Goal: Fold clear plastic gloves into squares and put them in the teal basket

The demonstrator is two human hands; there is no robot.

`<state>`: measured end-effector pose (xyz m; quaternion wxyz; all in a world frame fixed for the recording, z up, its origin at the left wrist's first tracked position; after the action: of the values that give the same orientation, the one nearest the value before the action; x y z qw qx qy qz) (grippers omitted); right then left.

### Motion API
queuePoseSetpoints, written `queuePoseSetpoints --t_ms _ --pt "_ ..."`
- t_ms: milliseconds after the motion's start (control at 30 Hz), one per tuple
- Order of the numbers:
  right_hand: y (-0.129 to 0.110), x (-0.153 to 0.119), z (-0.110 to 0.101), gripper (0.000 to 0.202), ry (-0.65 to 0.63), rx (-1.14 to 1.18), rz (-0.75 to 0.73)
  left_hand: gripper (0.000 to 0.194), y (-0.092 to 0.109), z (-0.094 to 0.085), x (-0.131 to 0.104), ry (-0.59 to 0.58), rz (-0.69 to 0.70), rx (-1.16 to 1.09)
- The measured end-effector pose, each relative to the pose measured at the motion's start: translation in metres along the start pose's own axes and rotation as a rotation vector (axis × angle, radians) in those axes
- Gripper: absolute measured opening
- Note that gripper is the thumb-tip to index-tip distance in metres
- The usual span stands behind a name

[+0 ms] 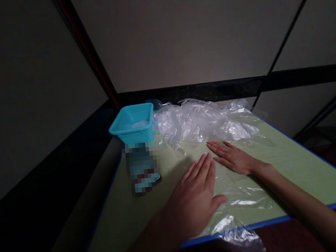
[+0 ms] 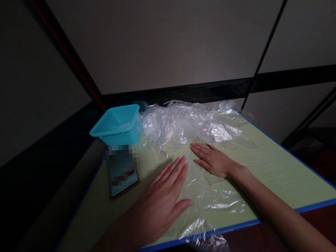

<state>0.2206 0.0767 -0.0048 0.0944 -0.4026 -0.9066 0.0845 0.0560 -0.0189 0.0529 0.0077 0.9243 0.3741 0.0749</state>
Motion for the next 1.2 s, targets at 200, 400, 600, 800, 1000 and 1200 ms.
queuePoseSetpoints --t_ms 200,400,600,800,1000,1200 --pt "0.001 0.000 0.001 0.054 0.006 -0.012 -0.012 0.065 -0.012 0.052 0.050 -0.023 -0.112 -0.034" --pt "0.000 0.001 0.000 0.054 0.017 0.007 0.000 0.057 -0.036 0.049 0.022 -0.056 -0.162 -0.074" --pt "-0.002 0.001 -0.007 0.054 0.045 0.073 0.012 0.042 -0.071 0.032 0.005 -0.091 -0.326 -0.082" --pt "0.007 -0.001 -0.022 0.040 0.328 0.315 0.122 0.020 -0.095 0.018 0.007 -0.059 -0.372 -0.072" --pt "0.012 0.007 -0.019 0.025 0.398 0.306 0.189 0.021 -0.100 0.021 0.012 -0.043 -0.373 -0.115" --pt "0.009 0.011 -0.018 0.018 0.412 0.413 0.196 0.021 -0.095 0.017 0.013 0.021 -0.414 -0.155"
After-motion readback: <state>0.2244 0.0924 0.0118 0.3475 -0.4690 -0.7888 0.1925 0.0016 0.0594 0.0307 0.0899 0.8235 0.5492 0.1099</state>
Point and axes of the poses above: each hand's wrist, its own x-axis towards the middle knuckle, its own z-axis out of the palm, y = z × x, the point moved 5 cm from there along x, towards the middle knuckle, and after that the axes turned 3 degrees about x, right-handed, at the moved point
